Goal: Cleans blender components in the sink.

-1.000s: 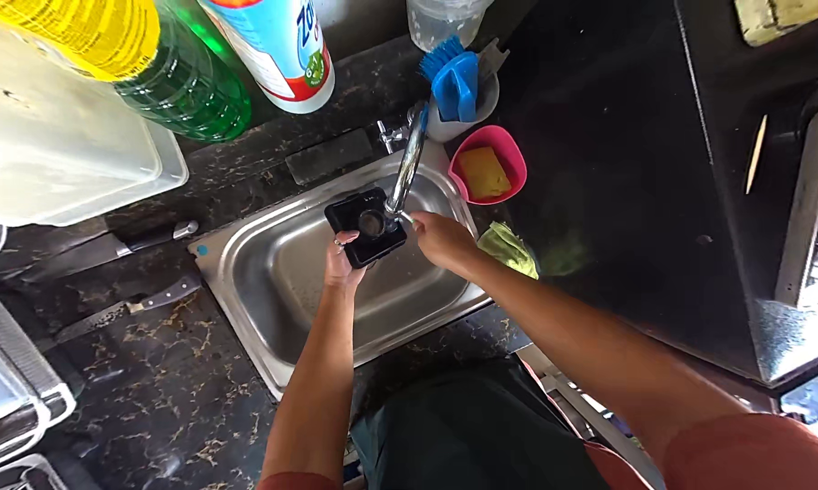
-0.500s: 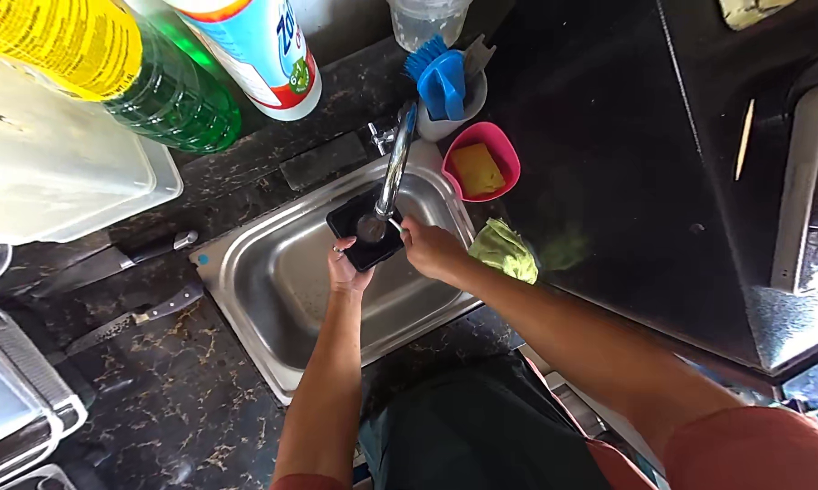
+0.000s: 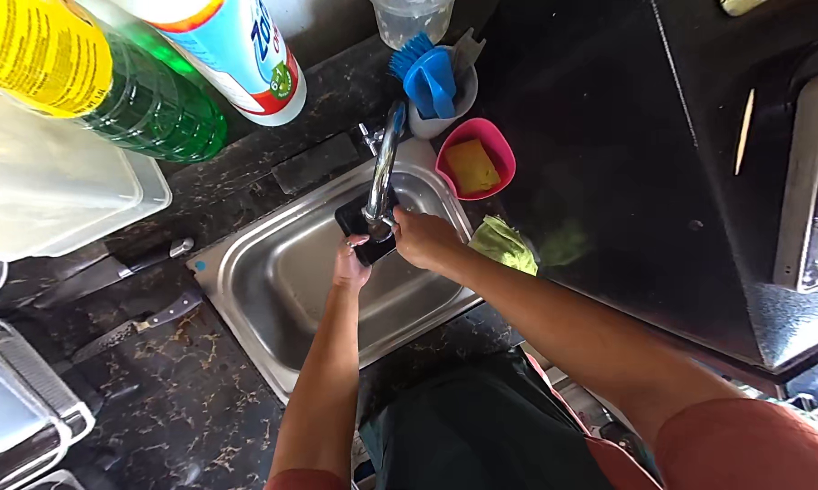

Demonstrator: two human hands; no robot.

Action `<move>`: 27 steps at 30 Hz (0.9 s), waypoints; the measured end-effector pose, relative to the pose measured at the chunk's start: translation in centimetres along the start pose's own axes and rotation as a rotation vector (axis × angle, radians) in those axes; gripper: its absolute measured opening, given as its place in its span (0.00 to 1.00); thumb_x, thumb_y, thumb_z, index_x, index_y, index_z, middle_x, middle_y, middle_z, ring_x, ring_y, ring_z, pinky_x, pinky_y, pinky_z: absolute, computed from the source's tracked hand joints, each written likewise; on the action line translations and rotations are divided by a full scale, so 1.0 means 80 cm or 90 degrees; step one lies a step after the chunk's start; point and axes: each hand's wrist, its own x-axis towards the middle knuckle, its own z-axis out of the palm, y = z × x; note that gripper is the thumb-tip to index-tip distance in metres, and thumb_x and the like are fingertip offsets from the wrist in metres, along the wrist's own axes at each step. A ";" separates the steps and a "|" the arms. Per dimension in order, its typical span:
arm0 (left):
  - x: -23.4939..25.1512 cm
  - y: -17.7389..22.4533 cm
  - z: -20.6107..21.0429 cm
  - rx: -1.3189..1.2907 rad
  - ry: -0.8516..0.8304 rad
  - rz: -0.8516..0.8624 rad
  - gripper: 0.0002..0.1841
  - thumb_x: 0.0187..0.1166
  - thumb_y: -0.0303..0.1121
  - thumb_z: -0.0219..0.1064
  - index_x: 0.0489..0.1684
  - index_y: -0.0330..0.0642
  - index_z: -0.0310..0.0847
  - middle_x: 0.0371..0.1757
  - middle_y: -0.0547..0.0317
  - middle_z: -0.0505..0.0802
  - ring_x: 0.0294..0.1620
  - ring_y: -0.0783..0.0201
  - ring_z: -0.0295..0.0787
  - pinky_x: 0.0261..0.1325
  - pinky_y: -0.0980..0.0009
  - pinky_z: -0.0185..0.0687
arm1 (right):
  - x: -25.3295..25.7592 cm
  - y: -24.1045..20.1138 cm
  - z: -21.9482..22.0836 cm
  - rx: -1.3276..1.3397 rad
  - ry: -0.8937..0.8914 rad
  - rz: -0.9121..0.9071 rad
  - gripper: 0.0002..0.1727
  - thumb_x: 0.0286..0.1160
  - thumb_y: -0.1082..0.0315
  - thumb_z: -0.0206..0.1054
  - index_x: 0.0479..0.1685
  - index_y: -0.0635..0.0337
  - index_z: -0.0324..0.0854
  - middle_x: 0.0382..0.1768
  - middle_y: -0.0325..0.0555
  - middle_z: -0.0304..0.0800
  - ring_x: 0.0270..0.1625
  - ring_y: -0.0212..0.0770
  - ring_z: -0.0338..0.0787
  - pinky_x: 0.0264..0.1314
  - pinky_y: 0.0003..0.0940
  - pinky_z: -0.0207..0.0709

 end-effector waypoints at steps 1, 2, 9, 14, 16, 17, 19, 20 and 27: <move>0.001 0.000 0.003 0.022 -0.006 -0.006 0.25 0.66 0.32 0.65 0.67 0.54 0.74 0.57 0.57 0.91 0.56 0.60 0.90 0.56 0.55 0.88 | 0.000 0.002 -0.002 -0.010 0.008 0.002 0.20 0.91 0.54 0.48 0.72 0.49 0.73 0.44 0.58 0.92 0.50 0.63 0.93 0.44 0.66 0.83; 0.001 -0.001 0.006 0.034 -0.009 -0.011 0.27 0.69 0.36 0.66 0.72 0.55 0.71 0.60 0.57 0.90 0.59 0.59 0.90 0.58 0.55 0.88 | 0.001 0.003 -0.002 -0.012 0.017 0.007 0.21 0.90 0.54 0.50 0.73 0.50 0.73 0.44 0.59 0.92 0.50 0.65 0.93 0.44 0.67 0.82; -0.002 0.013 0.042 0.115 0.017 -0.018 0.43 0.78 0.78 0.34 0.76 0.61 0.76 0.66 0.62 0.91 0.67 0.60 0.88 0.66 0.50 0.87 | 0.006 0.003 0.017 -0.040 0.079 -0.018 0.20 0.88 0.57 0.52 0.74 0.47 0.73 0.39 0.58 0.93 0.44 0.65 0.94 0.38 0.67 0.82; 0.002 0.010 0.053 0.142 0.033 -0.013 0.41 0.79 0.77 0.36 0.74 0.61 0.77 0.64 0.64 0.92 0.64 0.63 0.89 0.64 0.54 0.87 | -0.011 0.003 0.028 -0.035 0.098 -0.051 0.20 0.87 0.60 0.55 0.75 0.47 0.74 0.38 0.57 0.92 0.41 0.64 0.93 0.36 0.64 0.82; 0.001 0.007 0.050 0.129 0.022 -0.006 0.42 0.79 0.77 0.37 0.76 0.60 0.77 0.66 0.61 0.91 0.66 0.59 0.88 0.66 0.50 0.87 | 0.001 0.013 0.022 -0.033 0.111 -0.027 0.20 0.86 0.61 0.54 0.74 0.47 0.74 0.38 0.58 0.93 0.42 0.66 0.93 0.36 0.66 0.82; -0.001 0.006 0.049 0.135 0.023 -0.006 0.42 0.78 0.77 0.37 0.77 0.60 0.76 0.67 0.61 0.91 0.67 0.58 0.88 0.67 0.48 0.87 | 0.003 0.017 0.020 -0.044 0.107 -0.015 0.20 0.87 0.60 0.53 0.75 0.46 0.73 0.38 0.57 0.92 0.43 0.65 0.93 0.37 0.66 0.82; -0.002 0.009 0.051 0.164 0.028 -0.006 0.42 0.77 0.79 0.38 0.80 0.64 0.73 0.69 0.63 0.90 0.69 0.60 0.87 0.67 0.49 0.86 | -0.012 0.017 0.023 -0.051 0.104 -0.046 0.19 0.86 0.59 0.56 0.72 0.47 0.75 0.36 0.56 0.92 0.40 0.64 0.93 0.34 0.64 0.82; -0.001 0.010 0.052 0.177 0.026 0.001 0.42 0.76 0.79 0.40 0.82 0.66 0.71 0.70 0.65 0.89 0.69 0.61 0.86 0.68 0.50 0.85 | -0.019 0.016 0.023 -0.067 0.096 -0.061 0.18 0.87 0.58 0.56 0.71 0.46 0.76 0.36 0.55 0.92 0.40 0.62 0.93 0.34 0.62 0.82; 0.010 0.016 0.049 0.244 0.066 0.057 0.36 0.84 0.68 0.48 0.84 0.57 0.64 0.70 0.60 0.86 0.70 0.61 0.85 0.70 0.52 0.84 | -0.024 0.020 0.011 -0.078 0.139 -0.082 0.15 0.84 0.59 0.57 0.63 0.47 0.81 0.35 0.53 0.92 0.40 0.61 0.93 0.32 0.61 0.81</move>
